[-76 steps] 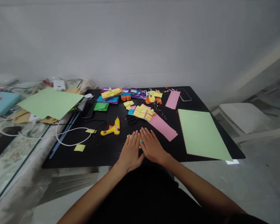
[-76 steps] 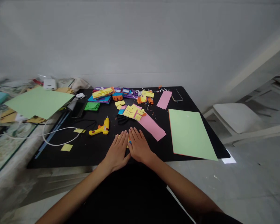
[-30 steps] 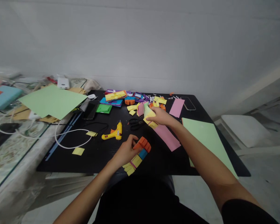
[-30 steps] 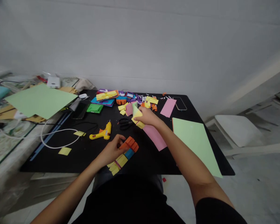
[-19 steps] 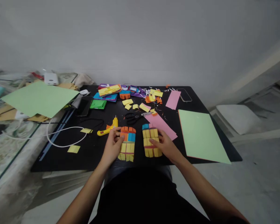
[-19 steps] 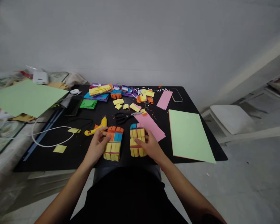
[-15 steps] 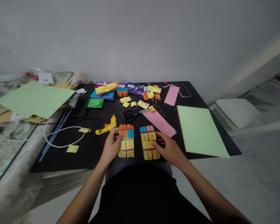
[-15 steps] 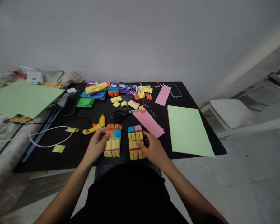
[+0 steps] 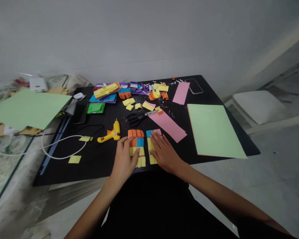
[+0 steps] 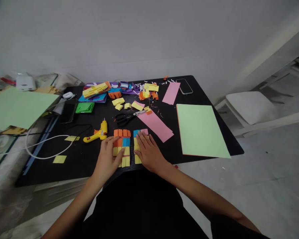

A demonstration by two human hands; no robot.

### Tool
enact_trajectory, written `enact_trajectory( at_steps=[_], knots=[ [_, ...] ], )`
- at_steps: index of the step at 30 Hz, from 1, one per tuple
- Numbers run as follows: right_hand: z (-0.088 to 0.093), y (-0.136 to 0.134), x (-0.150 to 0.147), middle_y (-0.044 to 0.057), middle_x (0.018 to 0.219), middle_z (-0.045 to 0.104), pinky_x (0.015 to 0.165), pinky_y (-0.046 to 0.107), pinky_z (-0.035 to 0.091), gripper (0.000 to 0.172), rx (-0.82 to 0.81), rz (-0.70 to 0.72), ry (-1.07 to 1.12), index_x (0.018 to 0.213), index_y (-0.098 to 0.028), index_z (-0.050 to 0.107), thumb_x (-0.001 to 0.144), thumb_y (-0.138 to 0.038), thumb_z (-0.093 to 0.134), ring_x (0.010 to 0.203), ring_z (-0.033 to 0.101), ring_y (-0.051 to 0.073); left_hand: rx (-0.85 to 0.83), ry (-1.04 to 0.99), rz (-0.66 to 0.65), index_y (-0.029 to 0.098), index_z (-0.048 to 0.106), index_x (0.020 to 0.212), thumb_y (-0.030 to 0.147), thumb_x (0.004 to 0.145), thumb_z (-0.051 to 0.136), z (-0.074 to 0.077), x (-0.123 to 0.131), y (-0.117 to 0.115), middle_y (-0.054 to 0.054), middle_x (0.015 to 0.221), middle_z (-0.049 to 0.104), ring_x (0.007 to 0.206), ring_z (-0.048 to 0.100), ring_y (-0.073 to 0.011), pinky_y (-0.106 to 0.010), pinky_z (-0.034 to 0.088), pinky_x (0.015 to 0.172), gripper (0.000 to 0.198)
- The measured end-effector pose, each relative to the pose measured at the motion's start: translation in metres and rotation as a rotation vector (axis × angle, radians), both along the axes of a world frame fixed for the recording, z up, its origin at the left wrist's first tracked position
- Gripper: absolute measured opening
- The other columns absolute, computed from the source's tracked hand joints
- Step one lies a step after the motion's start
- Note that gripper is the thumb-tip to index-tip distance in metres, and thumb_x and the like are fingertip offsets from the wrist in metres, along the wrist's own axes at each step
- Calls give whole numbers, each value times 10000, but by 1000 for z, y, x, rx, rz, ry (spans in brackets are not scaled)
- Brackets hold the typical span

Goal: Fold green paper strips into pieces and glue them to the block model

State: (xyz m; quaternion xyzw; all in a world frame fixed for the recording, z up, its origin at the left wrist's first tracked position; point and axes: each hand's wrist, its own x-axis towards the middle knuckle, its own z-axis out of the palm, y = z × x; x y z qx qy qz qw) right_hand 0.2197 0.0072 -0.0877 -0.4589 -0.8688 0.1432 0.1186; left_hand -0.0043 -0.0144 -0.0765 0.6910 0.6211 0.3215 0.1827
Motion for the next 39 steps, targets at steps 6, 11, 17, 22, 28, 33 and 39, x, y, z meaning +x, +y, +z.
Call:
enact_trajectory(
  at_steps=[6,11,17,22,28,33,39],
  knots=[
    [-4,2,-3,165,1737,305,1342,541,196,637,-56,-26,53,1671,-99,303,1116,-411,339,1646,216,271,41,257,-203,177,514,1476,350,1095,425,-2,-2,-1,-181,1696,376,1611,301,-326,-591,256,1303,428],
    [2,4,-4,193,1754,241,1337,564,198,683,-4,-60,93,1676,-68,268,1114,-451,337,1659,138,298,-29,359,-299,160,262,1670,479,1105,389,-11,1,1,-199,1730,315,1637,230,-332,-615,241,1303,661],
    [-10,7,-15,255,1732,260,1335,546,225,696,-8,-56,59,1649,10,285,1111,-426,361,1645,191,331,-14,463,-305,138,233,1686,506,1116,331,-21,9,8,-202,1731,305,1636,232,-326,-599,266,1302,685],
    [-14,10,-14,260,1733,249,1332,563,223,739,2,-21,56,1653,2,277,1105,-485,368,1644,190,340,15,477,-288,132,210,1693,469,1125,284,-27,11,9,-210,1731,298,1630,249,-334,-609,277,1296,665],
    [-15,14,-14,254,1733,254,1332,564,217,751,5,-13,31,1654,-7,281,1106,-516,352,1643,201,337,40,474,-267,116,246,1678,476,1122,280,-32,12,10,-226,1718,326,1626,263,-344,-613,276,1292,664],
    [-13,15,-16,232,1744,248,1332,555,222,757,-1,-25,14,1674,-46,254,1104,-533,356,1647,189,332,47,465,-246,96,278,1661,445,1119,285,-35,15,11,-234,1708,344,1630,252,-335,-602,271,1298,644],
    [-9,15,-17,227,1753,216,1336,551,196,722,-13,-14,-22,1645,-60,347,1112,-546,312,1649,176,335,64,444,-236,51,305,1635,388,1107,306,-39,18,11,-263,1699,343,1637,222,-346,-602,283,1296,626]
  ],
)
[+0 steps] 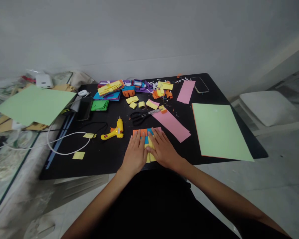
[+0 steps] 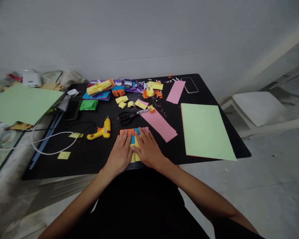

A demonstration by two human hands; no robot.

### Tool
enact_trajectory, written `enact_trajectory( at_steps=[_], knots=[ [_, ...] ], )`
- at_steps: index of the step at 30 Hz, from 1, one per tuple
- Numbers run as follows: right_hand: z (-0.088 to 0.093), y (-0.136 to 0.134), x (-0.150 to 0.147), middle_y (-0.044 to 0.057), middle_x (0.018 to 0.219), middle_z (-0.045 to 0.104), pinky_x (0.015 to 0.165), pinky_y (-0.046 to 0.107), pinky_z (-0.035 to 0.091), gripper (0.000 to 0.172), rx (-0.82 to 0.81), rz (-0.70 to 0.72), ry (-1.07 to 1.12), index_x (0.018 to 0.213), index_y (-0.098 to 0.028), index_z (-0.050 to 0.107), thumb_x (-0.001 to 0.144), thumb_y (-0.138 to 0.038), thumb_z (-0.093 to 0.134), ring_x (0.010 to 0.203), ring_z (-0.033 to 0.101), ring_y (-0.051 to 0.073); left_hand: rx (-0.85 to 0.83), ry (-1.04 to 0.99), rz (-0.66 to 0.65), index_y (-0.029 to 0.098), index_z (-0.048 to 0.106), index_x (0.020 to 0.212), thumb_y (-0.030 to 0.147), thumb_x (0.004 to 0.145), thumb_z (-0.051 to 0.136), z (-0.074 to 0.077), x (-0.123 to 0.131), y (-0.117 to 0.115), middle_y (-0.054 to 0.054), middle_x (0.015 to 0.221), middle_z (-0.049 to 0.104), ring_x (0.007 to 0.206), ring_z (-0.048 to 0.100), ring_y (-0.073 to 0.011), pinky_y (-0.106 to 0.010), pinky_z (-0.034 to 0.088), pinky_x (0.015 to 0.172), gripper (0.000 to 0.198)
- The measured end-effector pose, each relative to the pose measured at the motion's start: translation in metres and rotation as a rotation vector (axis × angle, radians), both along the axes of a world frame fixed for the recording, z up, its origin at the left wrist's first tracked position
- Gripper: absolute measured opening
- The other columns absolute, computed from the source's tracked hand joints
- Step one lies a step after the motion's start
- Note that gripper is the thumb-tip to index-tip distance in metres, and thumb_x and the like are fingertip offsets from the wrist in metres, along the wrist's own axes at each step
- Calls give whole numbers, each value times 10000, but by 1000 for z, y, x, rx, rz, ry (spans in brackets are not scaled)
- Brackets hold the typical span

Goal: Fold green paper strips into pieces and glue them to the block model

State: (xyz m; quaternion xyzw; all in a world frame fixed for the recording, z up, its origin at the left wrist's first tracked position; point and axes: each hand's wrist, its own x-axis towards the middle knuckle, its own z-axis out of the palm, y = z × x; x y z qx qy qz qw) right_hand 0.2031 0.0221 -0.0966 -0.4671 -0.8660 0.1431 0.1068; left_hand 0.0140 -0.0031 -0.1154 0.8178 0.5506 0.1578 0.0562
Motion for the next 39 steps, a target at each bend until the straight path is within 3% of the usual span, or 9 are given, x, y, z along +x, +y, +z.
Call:
enact_trajectory(
  at_steps=[12,27,33,39],
  knots=[
    [0,3,1,192,1760,224,1341,554,171,777,-2,21,-13,1667,-74,303,1094,-599,328,1654,150,341,20,29,15,41,308,1620,288,1062,369,0,3,2,-272,1691,352,1631,235,-352,-605,310,1286,613],
    [-2,2,1,194,1751,254,1324,590,213,761,14,27,28,1689,-115,250,1097,-587,334,1651,168,340,7,14,26,45,324,1616,316,1061,380,1,2,3,-278,1695,340,1628,248,-355,-606,305,1284,620],
    [-5,3,1,204,1737,289,1318,600,221,738,21,27,38,1666,-97,312,1102,-572,331,1641,201,357,-19,15,13,35,339,1614,335,1071,383,1,0,5,-276,1693,347,1626,252,-360,-603,289,1292,622],
    [11,3,9,183,1751,270,1312,595,244,663,83,-16,213,1665,-117,308,1111,-480,350,1648,205,306,0,-92,24,92,307,1636,371,1101,385,14,-3,3,-250,1722,299,1632,241,-352,-620,306,1280,608]
  ],
)
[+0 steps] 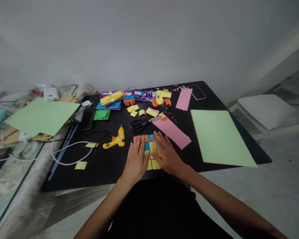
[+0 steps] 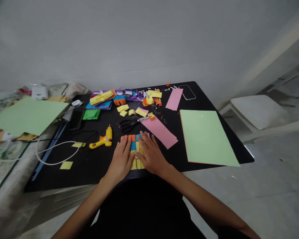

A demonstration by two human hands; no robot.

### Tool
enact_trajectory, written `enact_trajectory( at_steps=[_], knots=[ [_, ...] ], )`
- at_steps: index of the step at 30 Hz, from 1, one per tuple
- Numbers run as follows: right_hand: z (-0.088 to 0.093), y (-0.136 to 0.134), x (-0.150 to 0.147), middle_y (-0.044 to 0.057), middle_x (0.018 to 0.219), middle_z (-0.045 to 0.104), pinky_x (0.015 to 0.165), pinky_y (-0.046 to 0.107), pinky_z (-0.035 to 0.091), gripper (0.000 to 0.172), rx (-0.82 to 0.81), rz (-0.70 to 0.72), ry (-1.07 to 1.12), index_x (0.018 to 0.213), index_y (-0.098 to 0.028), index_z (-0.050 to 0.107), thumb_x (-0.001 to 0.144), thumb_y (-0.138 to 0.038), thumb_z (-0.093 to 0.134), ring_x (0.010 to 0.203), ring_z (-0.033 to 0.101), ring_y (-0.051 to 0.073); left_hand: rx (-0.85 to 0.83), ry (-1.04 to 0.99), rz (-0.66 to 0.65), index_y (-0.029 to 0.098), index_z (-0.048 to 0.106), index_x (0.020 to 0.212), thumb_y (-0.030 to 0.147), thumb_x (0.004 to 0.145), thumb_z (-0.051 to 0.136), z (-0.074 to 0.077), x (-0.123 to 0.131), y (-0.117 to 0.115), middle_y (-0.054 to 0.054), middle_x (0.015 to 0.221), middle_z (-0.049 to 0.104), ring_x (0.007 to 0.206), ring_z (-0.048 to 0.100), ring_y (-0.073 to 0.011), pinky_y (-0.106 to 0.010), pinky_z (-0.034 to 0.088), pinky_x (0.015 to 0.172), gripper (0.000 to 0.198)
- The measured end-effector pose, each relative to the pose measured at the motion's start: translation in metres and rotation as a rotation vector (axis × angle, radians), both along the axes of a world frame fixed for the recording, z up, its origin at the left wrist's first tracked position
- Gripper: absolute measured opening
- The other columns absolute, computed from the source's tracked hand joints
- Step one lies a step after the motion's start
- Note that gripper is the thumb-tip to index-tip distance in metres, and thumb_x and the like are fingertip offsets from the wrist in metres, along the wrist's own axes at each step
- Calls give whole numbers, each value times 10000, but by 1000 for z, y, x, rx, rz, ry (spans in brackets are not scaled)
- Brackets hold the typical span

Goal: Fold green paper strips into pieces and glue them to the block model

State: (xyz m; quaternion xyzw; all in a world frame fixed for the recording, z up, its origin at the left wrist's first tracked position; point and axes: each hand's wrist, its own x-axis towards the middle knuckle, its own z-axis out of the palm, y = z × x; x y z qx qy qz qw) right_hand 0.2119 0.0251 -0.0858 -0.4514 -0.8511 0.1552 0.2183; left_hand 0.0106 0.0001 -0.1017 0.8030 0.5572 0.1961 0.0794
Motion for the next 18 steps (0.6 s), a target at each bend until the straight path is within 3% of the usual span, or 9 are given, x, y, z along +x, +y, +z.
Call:
enact_trajectory(
  at_steps=[2,4,5,7,9,11,14,18],
  knots=[
    [11,9,18,141,1737,330,1313,580,255,594,52,-88,99,1648,-170,359,1114,-429,339,1637,253,278,25,-74,5,143,326,1632,350,1107,387,11,-6,-3,-207,1727,316,1631,252,-330,-605,319,1278,568],
    [21,25,49,124,1673,455,1283,560,334,546,68,-206,136,1575,-208,488,1086,-435,404,1579,383,292,60,-173,36,190,461,1546,342,1101,416,24,-14,-6,-171,1659,446,1578,375,-309,-569,382,1247,472],
    [24,34,67,139,1624,518,1262,562,363,529,61,-300,113,1519,-197,556,1066,-442,435,1538,442,315,80,-235,63,204,562,1439,339,1094,438,29,-19,-8,-155,1560,557,1500,481,-297,-531,438,1205,391],
    [27,51,105,236,1593,519,1253,581,349,563,17,-547,-16,1428,-87,619,1019,-453,492,1517,444,389,116,-371,115,205,672,1113,320,1075,479,37,-30,-12,-106,1179,728,1157,682,-239,-399,553,1012,228],
    [24,62,138,341,1633,401,1249,630,292,702,-64,-794,-175,1484,26,519,998,-480,517,1564,320,477,132,-448,168,209,610,860,309,1047,528,39,-40,-17,-23,823,651,780,640,-168,-290,526,747,228],
    [16,65,157,385,1663,300,1217,713,249,863,-176,-964,-281,1581,41,362,987,-566,516,1562,256,554,133,-484,223,216,502,719,308,1024,548,34,-48,-20,29,662,491,606,493,-130,-264,418,608,323],
    [0,58,162,403,1661,272,1199,717,256,829,-252,-967,-331,1605,44,320,1043,-563,373,1558,257,557,32,-534,291,221,378,623,352,1002,550,22,-55,-23,53,594,347,540,371,-113,-269,322,554,437],
    [-14,48,152,416,1656,262,1206,699,240,774,-118,-962,-349,1612,55,307,1086,-509,239,1575,238,530,-122,-579,309,218,364,595,428,970,553,13,-56,-17,54,574,334,544,355,-113,-266,297,552,470]
  ],
)
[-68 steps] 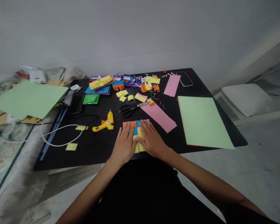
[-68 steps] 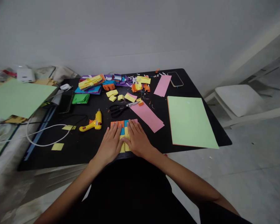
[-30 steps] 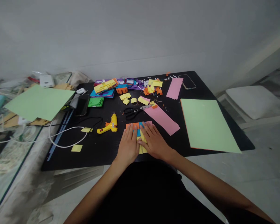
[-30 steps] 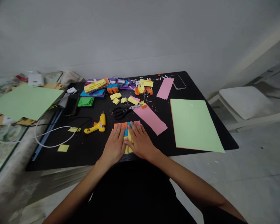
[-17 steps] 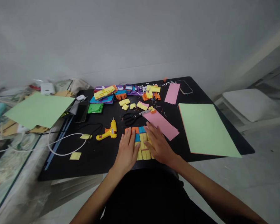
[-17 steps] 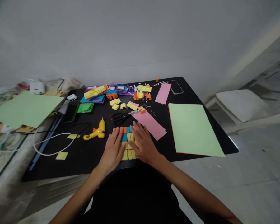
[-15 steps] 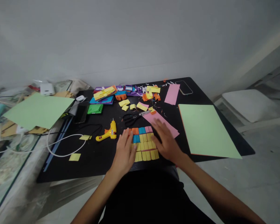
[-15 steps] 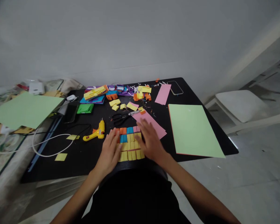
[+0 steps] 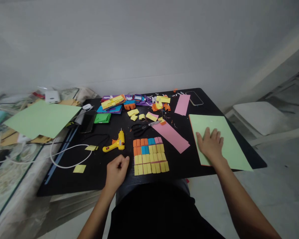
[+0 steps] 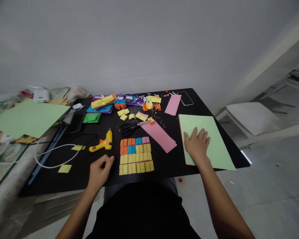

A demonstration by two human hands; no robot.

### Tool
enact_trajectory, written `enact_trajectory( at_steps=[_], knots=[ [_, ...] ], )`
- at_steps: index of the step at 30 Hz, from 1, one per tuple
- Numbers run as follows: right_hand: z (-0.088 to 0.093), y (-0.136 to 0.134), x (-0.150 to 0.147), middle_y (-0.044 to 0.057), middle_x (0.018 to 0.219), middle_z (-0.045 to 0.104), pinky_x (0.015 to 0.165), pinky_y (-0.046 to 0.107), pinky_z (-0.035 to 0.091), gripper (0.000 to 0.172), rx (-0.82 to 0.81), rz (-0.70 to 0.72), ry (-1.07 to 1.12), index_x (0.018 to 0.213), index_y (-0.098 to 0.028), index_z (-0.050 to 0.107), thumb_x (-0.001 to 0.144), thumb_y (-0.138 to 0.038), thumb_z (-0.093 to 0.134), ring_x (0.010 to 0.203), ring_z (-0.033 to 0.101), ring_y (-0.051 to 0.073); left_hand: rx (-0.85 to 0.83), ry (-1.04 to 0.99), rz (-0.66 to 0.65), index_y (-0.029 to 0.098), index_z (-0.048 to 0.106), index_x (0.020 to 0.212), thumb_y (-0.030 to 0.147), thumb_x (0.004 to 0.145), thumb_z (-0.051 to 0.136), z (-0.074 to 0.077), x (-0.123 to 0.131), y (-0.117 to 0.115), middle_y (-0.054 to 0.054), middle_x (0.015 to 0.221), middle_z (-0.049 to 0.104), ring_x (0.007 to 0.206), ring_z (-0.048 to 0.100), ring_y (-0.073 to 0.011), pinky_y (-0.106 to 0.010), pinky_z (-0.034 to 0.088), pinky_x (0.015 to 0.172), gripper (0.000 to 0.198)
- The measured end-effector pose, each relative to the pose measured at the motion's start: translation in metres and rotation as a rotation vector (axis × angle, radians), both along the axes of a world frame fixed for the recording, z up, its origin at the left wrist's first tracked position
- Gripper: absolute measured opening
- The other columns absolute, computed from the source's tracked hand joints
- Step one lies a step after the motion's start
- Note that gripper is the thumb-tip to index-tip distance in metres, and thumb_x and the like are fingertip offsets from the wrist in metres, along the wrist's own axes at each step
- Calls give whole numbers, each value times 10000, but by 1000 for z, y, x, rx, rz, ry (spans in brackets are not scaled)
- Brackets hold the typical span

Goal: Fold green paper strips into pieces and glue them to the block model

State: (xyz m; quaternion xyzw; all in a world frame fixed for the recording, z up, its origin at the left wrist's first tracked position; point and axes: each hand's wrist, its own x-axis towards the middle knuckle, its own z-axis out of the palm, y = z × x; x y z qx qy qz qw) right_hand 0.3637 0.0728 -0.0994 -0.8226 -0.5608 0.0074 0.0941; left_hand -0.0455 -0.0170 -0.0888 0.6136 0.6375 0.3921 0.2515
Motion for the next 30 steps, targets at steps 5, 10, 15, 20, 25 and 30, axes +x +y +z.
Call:
enact_trajectory(
  at_steps=[5,10,15,20,25,30],
  knots=[
    [2,-1,-2,420,1629,316,1210,671,258,748,18,14,-30,1589,60,359,1091,-489,264,1554,297,525,-29,-29,6,220,357,600,483,961,535,0,-1,10,56,573,336,556,366,-113,-250,314,560,481],
    [4,-1,-2,397,1620,357,1195,667,288,727,25,16,-46,1574,46,396,1091,-483,273,1538,341,505,-33,-38,-6,219,363,597,502,950,538,-1,0,11,58,566,344,554,372,-114,-245,310,558,485],
    [8,0,-5,401,1591,390,1180,659,307,709,10,35,-76,1557,43,429,1100,-465,240,1509,378,520,-23,-34,-31,218,385,592,508,936,543,-1,2,13,57,552,373,546,385,-117,-245,308,556,477],
    [21,-1,-14,380,1565,431,1166,627,339,651,-53,35,-123,1557,24,443,1106,-414,272,1482,416,523,-20,-34,-49,216,386,590,496,930,546,-1,2,13,57,551,378,545,391,-118,-246,301,557,468],
    [36,0,-24,353,1469,543,1078,592,441,588,-106,50,-149,1513,-14,506,1104,-375,286,1393,526,490,-27,-31,-57,215,398,599,482,936,540,-2,2,13,55,559,394,552,404,-122,-252,302,565,453],
    [49,14,-25,331,1248,692,963,501,543,497,-227,62,-131,1294,4,677,1079,-322,368,1216,685,422,-34,-31,-71,214,406,607,478,946,525,-1,3,12,51,572,414,565,415,-124,-253,308,577,446]
  ],
)
